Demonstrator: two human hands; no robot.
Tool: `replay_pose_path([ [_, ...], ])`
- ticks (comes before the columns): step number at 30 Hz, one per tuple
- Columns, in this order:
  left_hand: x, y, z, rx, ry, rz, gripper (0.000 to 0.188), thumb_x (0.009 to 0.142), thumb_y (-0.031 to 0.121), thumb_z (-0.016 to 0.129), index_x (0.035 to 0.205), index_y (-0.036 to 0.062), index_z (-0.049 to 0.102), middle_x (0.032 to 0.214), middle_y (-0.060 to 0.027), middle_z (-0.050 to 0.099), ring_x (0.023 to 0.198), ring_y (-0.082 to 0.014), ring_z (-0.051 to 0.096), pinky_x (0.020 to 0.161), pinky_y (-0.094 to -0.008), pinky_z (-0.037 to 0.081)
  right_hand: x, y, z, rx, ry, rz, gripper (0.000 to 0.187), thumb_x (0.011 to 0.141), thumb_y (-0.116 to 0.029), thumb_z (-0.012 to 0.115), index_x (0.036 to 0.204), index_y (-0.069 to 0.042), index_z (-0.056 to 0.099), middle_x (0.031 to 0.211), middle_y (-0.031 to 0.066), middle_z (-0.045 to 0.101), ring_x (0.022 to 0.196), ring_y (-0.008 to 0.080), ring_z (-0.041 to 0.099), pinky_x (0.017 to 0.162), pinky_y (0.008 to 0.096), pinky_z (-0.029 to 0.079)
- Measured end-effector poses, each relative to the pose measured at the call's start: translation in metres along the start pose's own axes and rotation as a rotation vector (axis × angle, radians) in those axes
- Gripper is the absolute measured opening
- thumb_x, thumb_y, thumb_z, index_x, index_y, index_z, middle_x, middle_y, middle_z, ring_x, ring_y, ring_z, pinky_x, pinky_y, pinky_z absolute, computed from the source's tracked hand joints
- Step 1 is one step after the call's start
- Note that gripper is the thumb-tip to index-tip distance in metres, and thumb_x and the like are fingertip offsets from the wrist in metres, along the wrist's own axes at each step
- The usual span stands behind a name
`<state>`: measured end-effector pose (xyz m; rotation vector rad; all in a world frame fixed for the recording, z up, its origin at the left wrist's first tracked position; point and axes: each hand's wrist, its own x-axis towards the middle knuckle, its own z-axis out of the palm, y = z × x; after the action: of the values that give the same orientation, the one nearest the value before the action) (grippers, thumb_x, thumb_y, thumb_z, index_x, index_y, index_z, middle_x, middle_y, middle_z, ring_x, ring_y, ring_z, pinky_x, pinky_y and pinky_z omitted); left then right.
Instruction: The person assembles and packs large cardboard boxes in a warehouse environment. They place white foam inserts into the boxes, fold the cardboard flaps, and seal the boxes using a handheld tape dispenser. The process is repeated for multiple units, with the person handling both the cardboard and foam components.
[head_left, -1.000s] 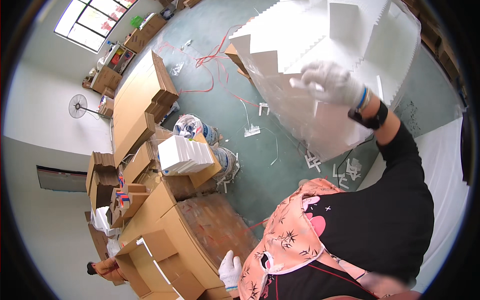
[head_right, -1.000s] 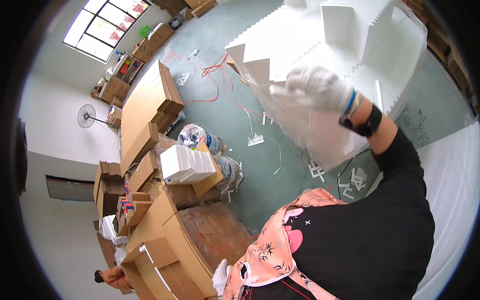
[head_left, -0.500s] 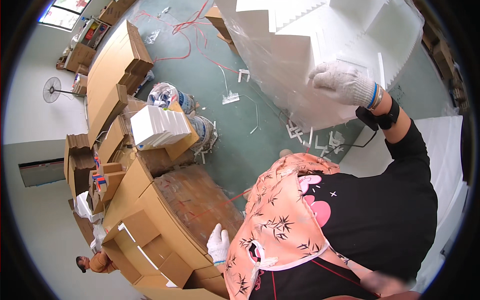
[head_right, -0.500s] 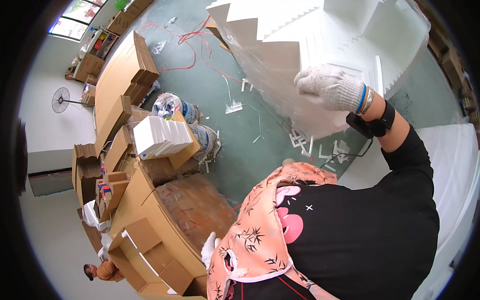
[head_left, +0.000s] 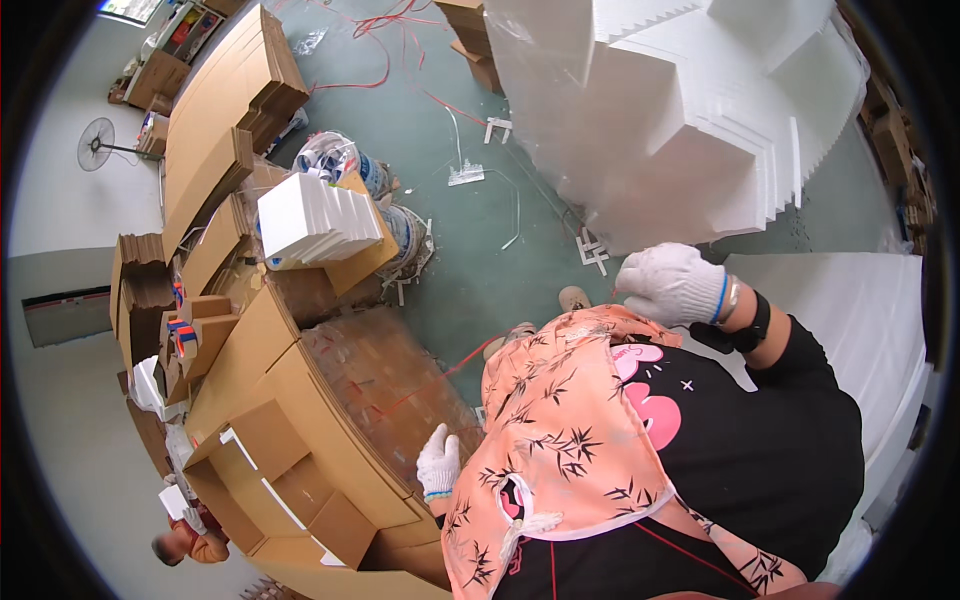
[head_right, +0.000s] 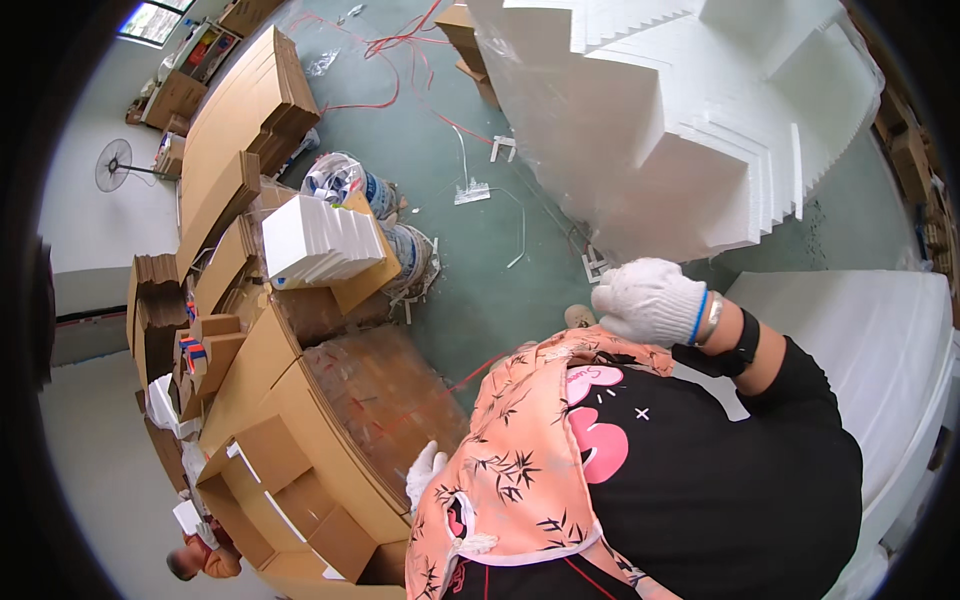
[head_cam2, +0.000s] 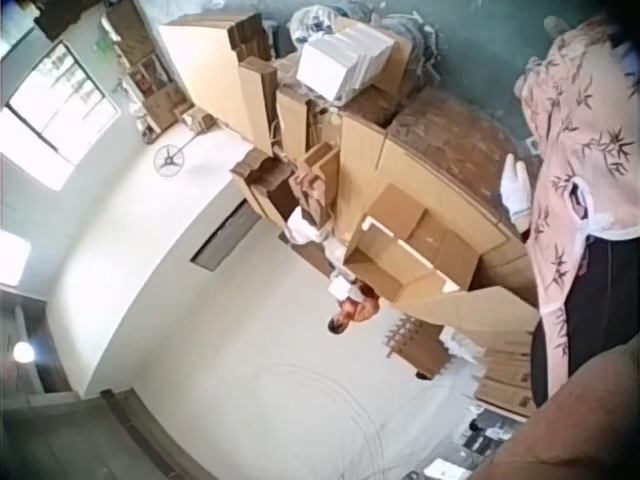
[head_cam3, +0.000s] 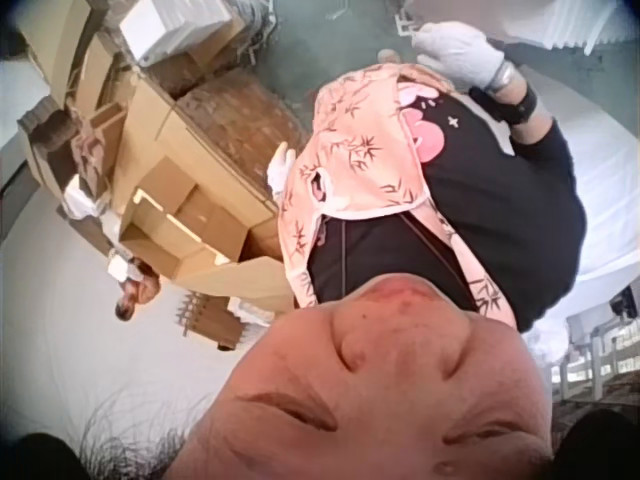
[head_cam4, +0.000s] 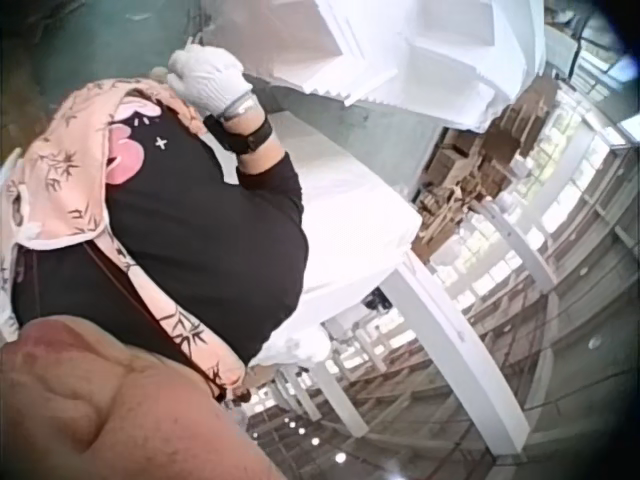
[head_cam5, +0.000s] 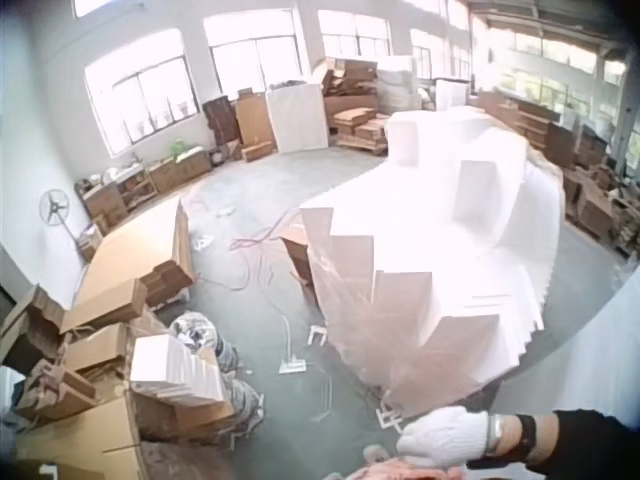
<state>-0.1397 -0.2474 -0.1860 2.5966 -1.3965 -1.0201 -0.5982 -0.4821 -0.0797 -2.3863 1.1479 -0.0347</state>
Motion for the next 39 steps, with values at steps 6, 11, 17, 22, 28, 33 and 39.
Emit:
replay_pose_path([
  [6, -0.003, -0.085, -0.011, -0.049, -0.161, -0.192, 0.054, 0.095, 0.040, 0.058, 0.137, 0.0054, 0.062, 0.135, -0.0184, 0.063, 0.127, -0.0357, 0.058, 0.109, -0.0416, 0.044, 0.100, -0.063, 0.045, -0.173, -0.317, -0.036, 0.026, 0.078, -0.025, 0.063, 0.091, -0.005, 0.072, 0.083, 0.0172, 0.070, 0.077, 0.0365, 0.071, 0.066, 0.0470, 0.057],
  [11, 0.001, -0.131, -0.028, -0.174, -0.109, -0.279, 0.053, 0.095, 0.037, 0.058, 0.137, 0.0044, 0.061, 0.134, -0.0199, 0.064, 0.127, -0.0370, 0.058, 0.109, -0.0415, 0.043, 0.181, -0.113, 0.058, -0.206, -0.223, -0.237, 0.020, 0.075, -0.021, 0.065, 0.086, -0.004, 0.069, 0.081, 0.0173, 0.067, 0.075, 0.0376, 0.070, 0.064, 0.0489, 0.056],
  [17, 0.004, -0.148, -0.034, -0.485, -0.066, -0.317, 0.053, 0.097, 0.034, 0.058, 0.138, -0.0003, 0.058, 0.136, -0.0200, 0.063, 0.127, -0.0338, 0.059, 0.108, -0.0381, 0.043, 0.259, -0.149, 0.053, -0.208, -0.327, -0.255, 0.024, 0.077, -0.022, 0.065, 0.090, -0.003, 0.070, 0.082, 0.0181, 0.068, 0.078, 0.0386, 0.070, 0.066, 0.0502, 0.057],
  [22, 0.014, -0.204, 0.008, -0.675, 0.029, -0.414, 0.053, 0.097, 0.037, 0.056, 0.138, 0.0028, 0.059, 0.135, -0.0190, 0.064, 0.126, -0.0357, 0.059, 0.107, -0.0401, 0.044, 0.342, -0.129, 0.047, -0.256, -0.350, -0.244, 0.025, 0.079, -0.026, 0.064, 0.092, -0.005, 0.071, 0.080, 0.0183, 0.069, 0.081, 0.0390, 0.070, 0.068, 0.0505, 0.056],
  [28, 0.070, -0.099, -0.124, -0.320, -0.174, -0.695, 0.056, 0.093, 0.047, 0.052, 0.131, 0.0072, 0.064, 0.131, -0.0190, 0.065, 0.123, -0.0377, 0.060, 0.104, -0.0446, 0.046, 0.516, -0.097, -0.010, -0.242, -0.176, -0.308, 0.028, 0.081, -0.027, 0.064, 0.098, -0.006, 0.071, 0.093, 0.0200, 0.069, 0.090, 0.0398, 0.068, 0.082, 0.0498, 0.055],
  [33, 0.119, -0.077, -0.144, -0.342, -0.164, -0.774, 0.058, 0.091, 0.052, 0.050, 0.118, 0.0055, 0.071, 0.121, -0.0222, 0.068, 0.116, -0.0418, 0.063, 0.098, -0.0490, 0.049, 0.713, -0.121, -0.042, -0.143, 0.070, -0.338, 0.036, 0.082, -0.031, 0.066, 0.109, -0.007, 0.069, 0.103, 0.0190, 0.068, 0.099, 0.0386, 0.066, 0.087, 0.0483, 0.054],
  [39, 0.158, -0.102, -0.137, -0.250, -0.335, -1.051, 0.064, 0.086, 0.060, 0.052, 0.108, 0.0036, 0.075, 0.115, -0.0257, 0.069, 0.110, -0.0414, 0.066, 0.094, -0.0466, 0.050, 0.901, -0.177, -0.012, -0.162, 0.136, -0.266, 0.050, 0.079, -0.037, 0.073, 0.116, -0.005, 0.063, 0.116, 0.0210, 0.057, 0.115, 0.0387, 0.058, 0.095, 0.0479, 0.051],
])
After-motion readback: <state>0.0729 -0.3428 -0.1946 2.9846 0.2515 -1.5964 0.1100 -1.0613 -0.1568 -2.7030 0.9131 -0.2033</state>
